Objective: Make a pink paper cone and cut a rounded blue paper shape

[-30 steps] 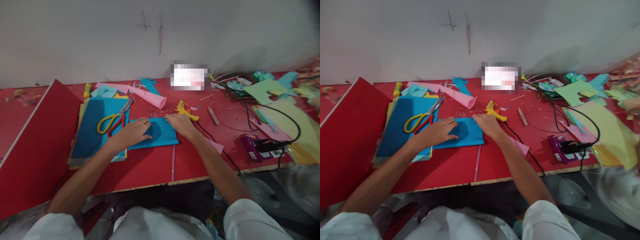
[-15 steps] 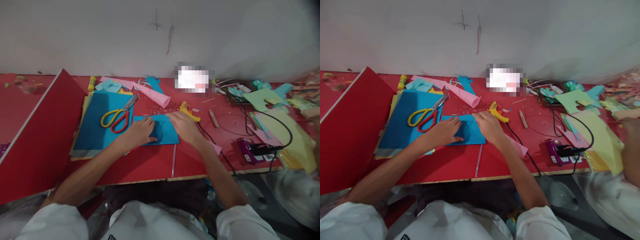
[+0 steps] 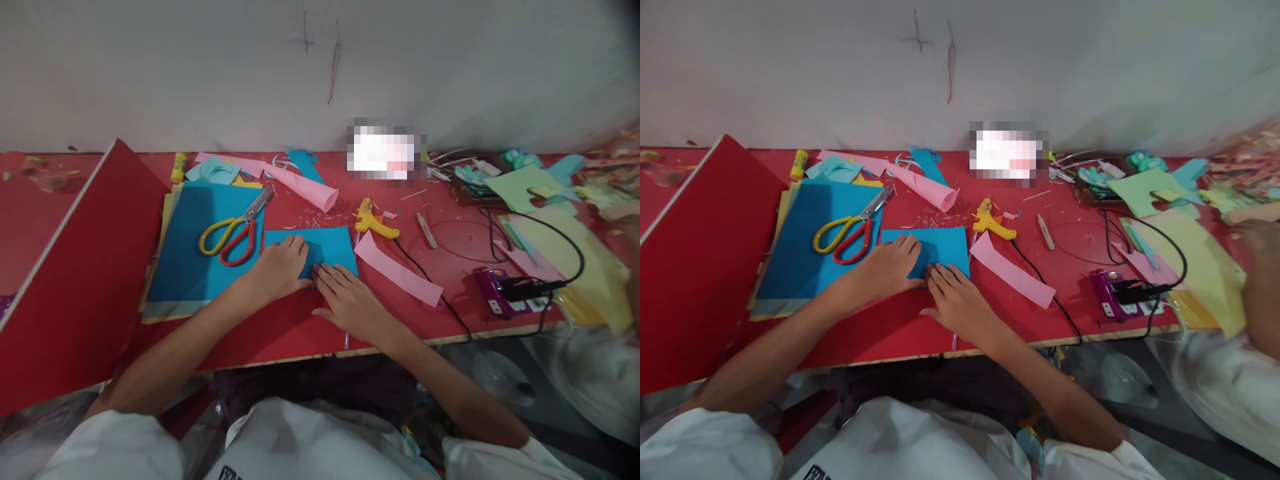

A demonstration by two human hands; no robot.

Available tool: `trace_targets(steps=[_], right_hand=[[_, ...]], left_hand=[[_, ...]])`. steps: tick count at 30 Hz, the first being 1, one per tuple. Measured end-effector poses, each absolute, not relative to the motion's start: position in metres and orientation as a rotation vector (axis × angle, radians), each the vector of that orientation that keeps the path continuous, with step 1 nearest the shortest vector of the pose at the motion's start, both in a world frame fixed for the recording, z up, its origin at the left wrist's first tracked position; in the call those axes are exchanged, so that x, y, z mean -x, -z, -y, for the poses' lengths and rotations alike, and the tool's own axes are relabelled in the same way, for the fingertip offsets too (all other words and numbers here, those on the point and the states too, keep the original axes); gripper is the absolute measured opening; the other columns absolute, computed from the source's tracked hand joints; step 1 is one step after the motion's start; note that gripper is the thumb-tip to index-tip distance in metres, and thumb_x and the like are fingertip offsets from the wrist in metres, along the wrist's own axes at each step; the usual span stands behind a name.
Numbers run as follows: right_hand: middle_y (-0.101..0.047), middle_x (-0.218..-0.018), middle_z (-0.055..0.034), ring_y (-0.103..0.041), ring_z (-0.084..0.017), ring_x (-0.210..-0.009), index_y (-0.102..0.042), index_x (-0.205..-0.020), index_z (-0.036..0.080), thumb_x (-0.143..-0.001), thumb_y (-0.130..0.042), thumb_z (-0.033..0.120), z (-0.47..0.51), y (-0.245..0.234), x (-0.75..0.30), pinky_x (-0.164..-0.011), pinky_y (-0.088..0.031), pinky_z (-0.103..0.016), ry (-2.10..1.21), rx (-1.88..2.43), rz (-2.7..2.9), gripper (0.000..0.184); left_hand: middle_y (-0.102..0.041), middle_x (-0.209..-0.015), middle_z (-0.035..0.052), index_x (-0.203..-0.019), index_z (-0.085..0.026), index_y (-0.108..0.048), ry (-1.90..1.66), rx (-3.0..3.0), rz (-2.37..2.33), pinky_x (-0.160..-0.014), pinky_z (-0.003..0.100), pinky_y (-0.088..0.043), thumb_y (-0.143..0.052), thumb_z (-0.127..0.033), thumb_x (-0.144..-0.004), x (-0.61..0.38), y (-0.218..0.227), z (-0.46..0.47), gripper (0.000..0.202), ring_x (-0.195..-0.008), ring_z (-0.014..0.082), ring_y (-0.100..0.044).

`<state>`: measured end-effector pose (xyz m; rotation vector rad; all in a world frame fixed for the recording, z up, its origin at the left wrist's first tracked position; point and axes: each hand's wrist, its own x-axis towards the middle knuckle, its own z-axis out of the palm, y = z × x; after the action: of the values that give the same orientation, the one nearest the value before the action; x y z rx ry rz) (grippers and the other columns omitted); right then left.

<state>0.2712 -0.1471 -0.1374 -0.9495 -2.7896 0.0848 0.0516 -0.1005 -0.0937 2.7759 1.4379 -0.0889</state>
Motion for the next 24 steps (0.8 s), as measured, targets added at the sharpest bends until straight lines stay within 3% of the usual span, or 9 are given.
trace_targets(steps=[5, 12, 22, 24], right_hand=[[-0.049, -0.164, -0.0224, -0.046, -0.037, -0.155, -0.052, -0.157, 0.004, -0.105, -0.057, 0.05, 0.157, 0.143, -0.274, -0.13, -0.036, -0.057, -0.069, 1.015, 2.764, 0.069], [-0.042, -0.169, -0.0184, -0.041, -0.033, -0.158, -0.045, -0.16, 0.004, -0.11, -0.047, 0.048, 0.177, 0.131, -0.294, -0.131, -0.031, -0.059, -0.099, 1.073, 2.812, 0.067], [-0.05, -0.164, -0.016, -0.049, -0.029, -0.153, -0.05, -0.157, 0.008, -0.113, -0.042, 0.044, 0.19, 0.132, -0.314, -0.131, -0.029, -0.061, -0.101, 1.245, 2.698, 0.058], [-0.052, -0.163, -0.0171, -0.051, -0.03, -0.151, -0.052, -0.156, 0.007, -0.113, -0.043, 0.044, 0.189, 0.13, -0.312, -0.131, -0.029, -0.061, -0.096, 1.246, 2.688, 0.057]], left_hand=[[-0.065, -0.128, 0.0246, -0.122, -0.008, -0.064, 0.221, -2.775, -1.465, -0.084, 0.042, -0.052, -0.074, -0.06, -0.092, -0.055, 0.089, 0.101, 0.06, -0.118, 0.0397, -0.062], [-0.063, -0.131, 0.0255, -0.128, -0.002, -0.061, 0.321, -2.756, -1.486, -0.089, 0.044, -0.053, -0.073, -0.06, -0.093, -0.06, 0.079, 0.104, 0.069, -0.121, 0.0396, -0.061], [-0.065, -0.128, 0.0259, -0.128, -0.002, -0.062, 0.33, -2.739, -1.526, -0.081, 0.042, -0.055, -0.075, -0.06, -0.091, -0.061, 0.078, 0.102, 0.069, -0.119, 0.0405, -0.062], [-0.064, -0.132, 0.027, -0.131, -0.002, -0.062, 0.336, -2.753, -1.537, -0.084, 0.044, -0.055, -0.074, -0.052, -0.094, -0.065, 0.08, 0.107, 0.063, -0.12, 0.0411, -0.063]])
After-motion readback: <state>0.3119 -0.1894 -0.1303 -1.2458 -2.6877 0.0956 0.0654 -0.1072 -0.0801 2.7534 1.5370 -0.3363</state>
